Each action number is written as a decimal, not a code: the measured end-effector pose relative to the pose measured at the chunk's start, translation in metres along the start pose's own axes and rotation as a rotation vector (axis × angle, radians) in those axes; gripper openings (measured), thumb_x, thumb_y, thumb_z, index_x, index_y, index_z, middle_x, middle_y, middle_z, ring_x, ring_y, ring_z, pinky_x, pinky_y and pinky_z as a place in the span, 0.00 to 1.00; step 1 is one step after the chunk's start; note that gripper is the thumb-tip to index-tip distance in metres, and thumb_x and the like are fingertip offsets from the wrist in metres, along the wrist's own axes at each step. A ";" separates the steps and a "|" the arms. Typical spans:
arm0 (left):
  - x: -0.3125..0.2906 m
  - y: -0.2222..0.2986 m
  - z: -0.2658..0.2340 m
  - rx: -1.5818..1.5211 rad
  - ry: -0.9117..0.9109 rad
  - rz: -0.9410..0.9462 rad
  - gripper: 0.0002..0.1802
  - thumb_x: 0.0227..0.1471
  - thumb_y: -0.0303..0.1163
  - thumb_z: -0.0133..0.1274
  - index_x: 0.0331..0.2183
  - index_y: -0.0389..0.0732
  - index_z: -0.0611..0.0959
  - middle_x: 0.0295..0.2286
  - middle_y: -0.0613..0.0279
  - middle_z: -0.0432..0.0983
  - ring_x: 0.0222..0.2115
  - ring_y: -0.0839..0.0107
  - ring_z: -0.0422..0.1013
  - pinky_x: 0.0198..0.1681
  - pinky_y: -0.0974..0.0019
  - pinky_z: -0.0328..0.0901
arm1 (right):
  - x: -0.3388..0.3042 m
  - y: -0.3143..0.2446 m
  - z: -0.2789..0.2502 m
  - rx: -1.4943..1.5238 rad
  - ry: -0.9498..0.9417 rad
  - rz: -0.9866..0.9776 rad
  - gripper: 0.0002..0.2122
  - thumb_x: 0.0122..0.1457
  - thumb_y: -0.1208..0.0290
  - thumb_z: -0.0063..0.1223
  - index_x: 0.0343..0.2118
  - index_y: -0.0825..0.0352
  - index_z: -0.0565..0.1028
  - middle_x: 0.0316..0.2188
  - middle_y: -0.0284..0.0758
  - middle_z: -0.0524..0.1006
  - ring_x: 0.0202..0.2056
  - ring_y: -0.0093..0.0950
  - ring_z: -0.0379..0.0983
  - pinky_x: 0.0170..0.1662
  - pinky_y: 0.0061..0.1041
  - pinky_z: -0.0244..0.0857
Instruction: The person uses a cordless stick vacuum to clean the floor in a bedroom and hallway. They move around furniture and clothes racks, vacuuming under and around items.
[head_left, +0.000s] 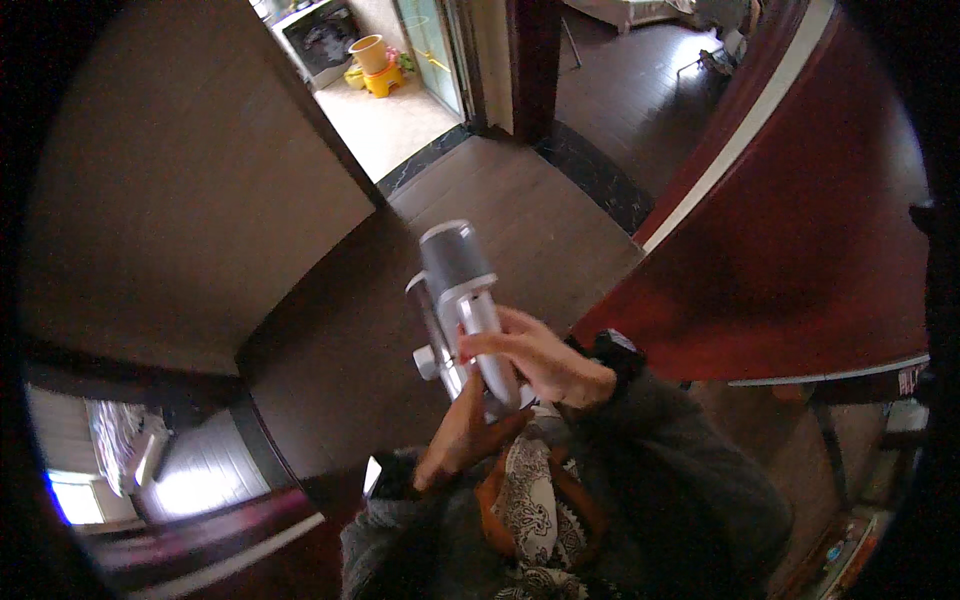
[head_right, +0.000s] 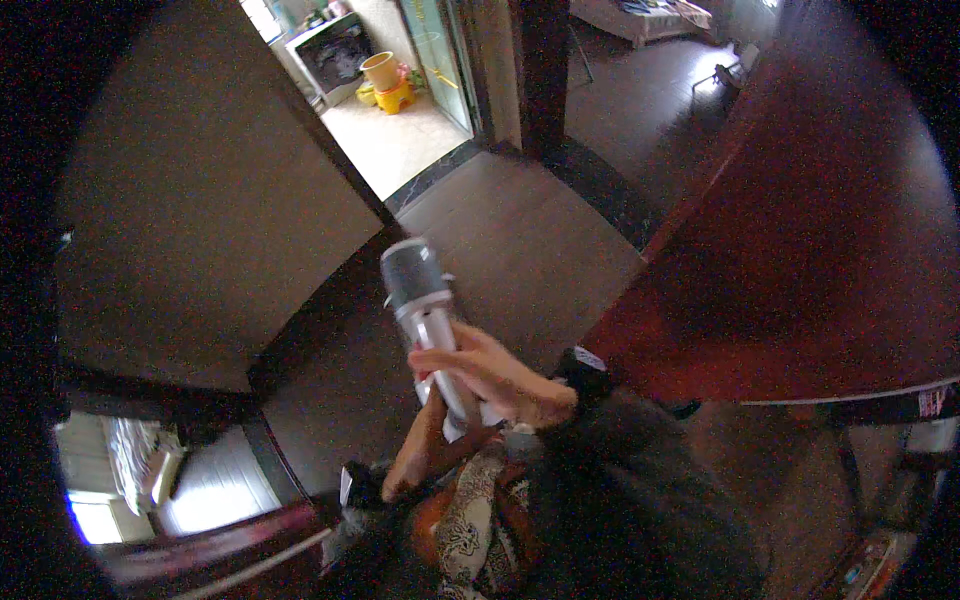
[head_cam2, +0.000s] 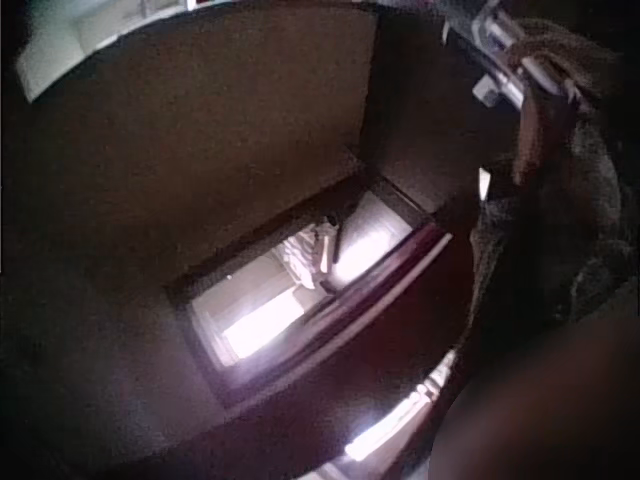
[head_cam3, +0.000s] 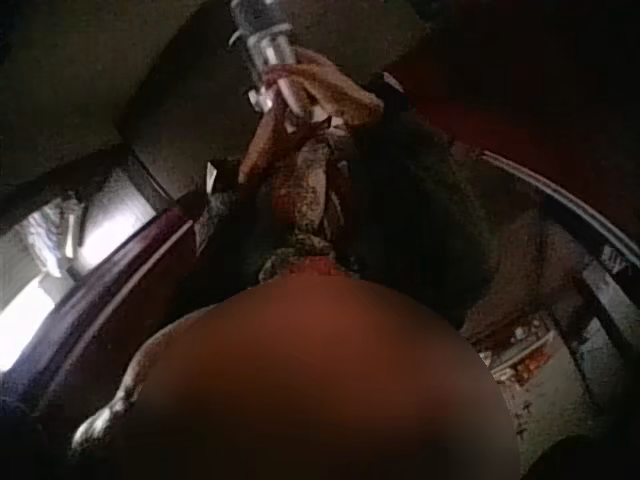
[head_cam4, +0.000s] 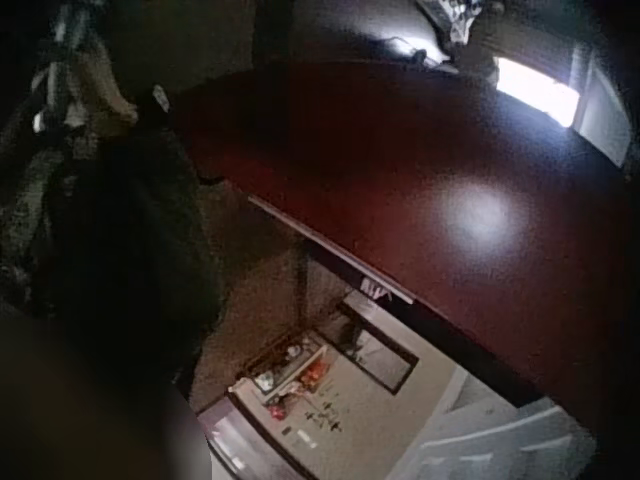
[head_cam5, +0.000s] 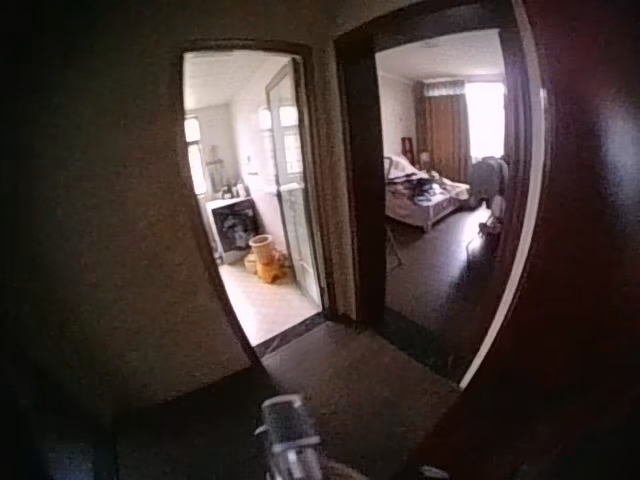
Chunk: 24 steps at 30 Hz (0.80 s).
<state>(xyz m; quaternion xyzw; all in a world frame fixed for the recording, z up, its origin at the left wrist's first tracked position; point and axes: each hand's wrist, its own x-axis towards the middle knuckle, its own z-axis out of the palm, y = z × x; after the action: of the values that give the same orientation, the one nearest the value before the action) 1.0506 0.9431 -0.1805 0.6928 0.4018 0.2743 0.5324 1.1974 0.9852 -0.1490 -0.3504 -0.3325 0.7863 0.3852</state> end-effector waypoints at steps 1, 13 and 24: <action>0.031 -0.001 -0.002 -0.067 -0.091 -0.019 0.36 0.36 0.27 0.58 0.47 0.35 0.58 0.39 0.48 0.65 0.41 0.58 0.63 0.42 0.61 0.60 | 0.005 -0.011 -0.014 0.032 0.054 -0.106 0.14 0.48 0.64 0.52 0.36 0.65 0.66 0.29 0.32 0.69 0.34 0.22 0.66 0.40 0.23 0.59; 0.353 -0.014 -0.025 0.478 -0.428 0.695 0.42 0.33 0.33 0.60 0.48 0.32 0.55 0.42 0.43 0.62 0.47 0.51 0.55 0.53 0.53 0.37 | 0.116 -0.145 -0.189 0.104 0.412 -0.536 0.09 0.50 0.71 0.49 0.32 0.68 0.65 0.23 0.30 0.67 0.25 0.20 0.67 0.29 0.19 0.62; 0.542 -0.059 0.029 0.287 -0.553 0.752 0.42 0.34 0.35 0.59 0.48 0.32 0.56 0.47 0.37 0.53 0.49 0.43 0.51 0.49 0.55 0.55 | 0.191 -0.203 -0.322 -0.072 0.855 -0.720 0.13 0.45 0.72 0.54 0.33 0.67 0.66 0.26 0.32 0.68 0.29 0.20 0.65 0.33 0.19 0.62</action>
<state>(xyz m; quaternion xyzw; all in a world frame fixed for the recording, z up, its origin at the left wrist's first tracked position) 1.3440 1.3943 -0.2713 0.9032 0.0010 0.1952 0.3824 1.4456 1.3246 -0.2156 -0.5154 -0.2719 0.3813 0.7177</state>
